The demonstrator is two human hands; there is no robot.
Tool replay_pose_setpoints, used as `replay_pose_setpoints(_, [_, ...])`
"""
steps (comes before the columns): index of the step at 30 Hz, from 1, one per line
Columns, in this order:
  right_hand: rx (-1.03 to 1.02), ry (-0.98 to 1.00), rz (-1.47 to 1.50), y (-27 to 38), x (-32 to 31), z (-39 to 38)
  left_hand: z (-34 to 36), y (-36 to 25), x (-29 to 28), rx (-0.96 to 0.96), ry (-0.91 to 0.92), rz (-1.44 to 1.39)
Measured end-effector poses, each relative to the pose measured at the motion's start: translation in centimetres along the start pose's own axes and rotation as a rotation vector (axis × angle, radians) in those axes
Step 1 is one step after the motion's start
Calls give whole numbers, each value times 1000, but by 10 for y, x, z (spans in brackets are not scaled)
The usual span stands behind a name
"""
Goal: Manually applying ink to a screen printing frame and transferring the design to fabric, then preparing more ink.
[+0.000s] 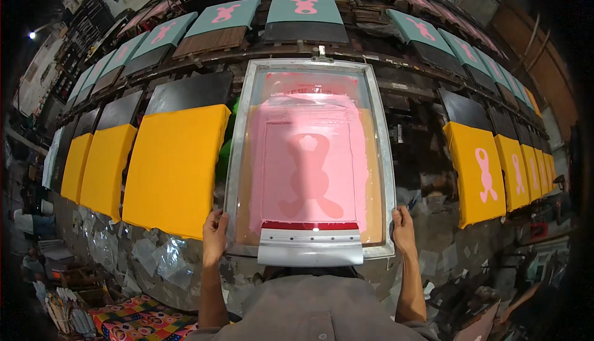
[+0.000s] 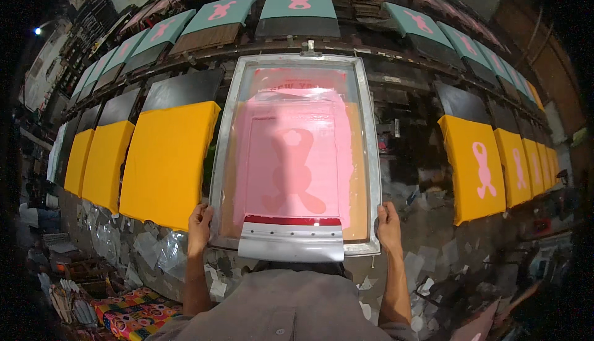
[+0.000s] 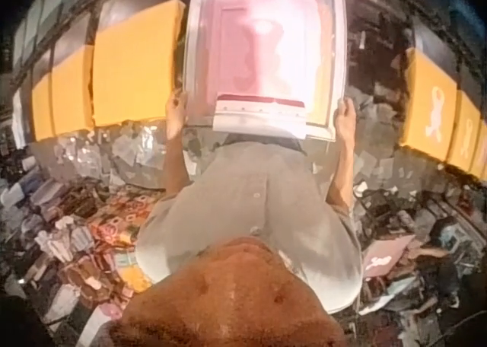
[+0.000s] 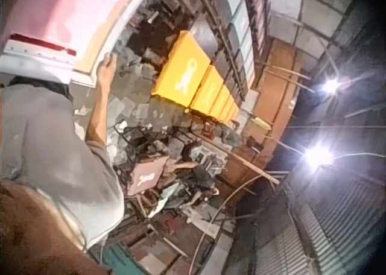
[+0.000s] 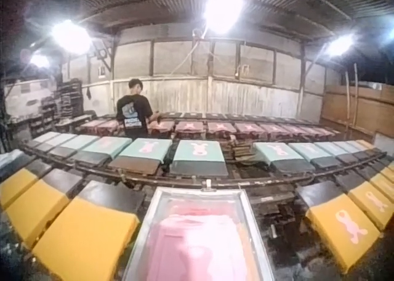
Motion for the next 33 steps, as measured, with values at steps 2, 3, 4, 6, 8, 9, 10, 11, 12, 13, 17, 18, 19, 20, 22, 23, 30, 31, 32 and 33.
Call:
replay_pose_setpoints(2, [-69,-42,-288,17,5,-1,7,-2,0,4,-6,36])
replay_pose_setpoints(3, [-37,-83,-473,27,6,-4,5,-6,0,10,16,24])
replay_pose_setpoints(4, [-96,-166,-527,40,8,-9,5,-11,-1,85,-36,136])
replay_pose_setpoints(6, [-277,-51,-516,69,20,-24,3,-26,-5,155,-96,247])
replay_pose_setpoints(8, [-457,237,-489,93,31,-45,-12,-49,-7,576,73,559])
replay_pose_setpoints(9, [-524,424,-465,101,36,-56,-22,-58,-4,574,67,555])
replay_pose_setpoints(10, [-570,497,-539,106,46,-66,-31,-66,1,640,356,498])
replay_pose_setpoints(11, [-554,515,-552,109,54,-69,-40,-74,8,697,646,433])
replay_pose_setpoints(12, [-629,549,-733,111,61,-71,-46,-80,14,694,642,432])
replay_pose_setpoints(13, [-653,602,-957,112,65,-71,-52,-85,22,693,696,584])
replay_pose_setpoints(17, [-565,593,-954,118,63,-57,-44,-100,39,751,639,807])
replay_pose_setpoints(18, [-609,590,-904,122,62,-52,-36,-103,42,758,634,816])
replay_pose_setpoints(19, [-631,539,-907,126,63,-47,-25,-106,45,759,628,813])
replay_pose_setpoints(20, [-664,480,-903,132,64,-40,-14,-110,48,753,633,800])
replay_pose_setpoints(22, [-617,494,-863,143,63,-22,9,-120,53,746,666,800])
replay_pose_setpoints(23, [-547,507,-837,148,63,-12,20,-125,55,729,711,770])
replay_pose_setpoints(30, [-683,311,-799,205,79,131,159,-178,98,806,515,817])
replay_pose_setpoints(31, [-694,279,-783,213,84,154,181,-184,107,816,477,827])
replay_pose_setpoints(32, [-676,265,-812,221,90,177,200,-189,116,821,439,824])
replay_pose_setpoints(33, [-678,234,-827,228,95,197,218,-193,123,840,402,806])
Point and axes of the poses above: each hand's wrist, its own z-axis towards the middle knuckle, its own x-axis out of the palm, y = z × x, the point moved 1 cm from there along z, towards the middle knuckle, and after that the axes turned 3 degrees about x, right-handed, at the moved point
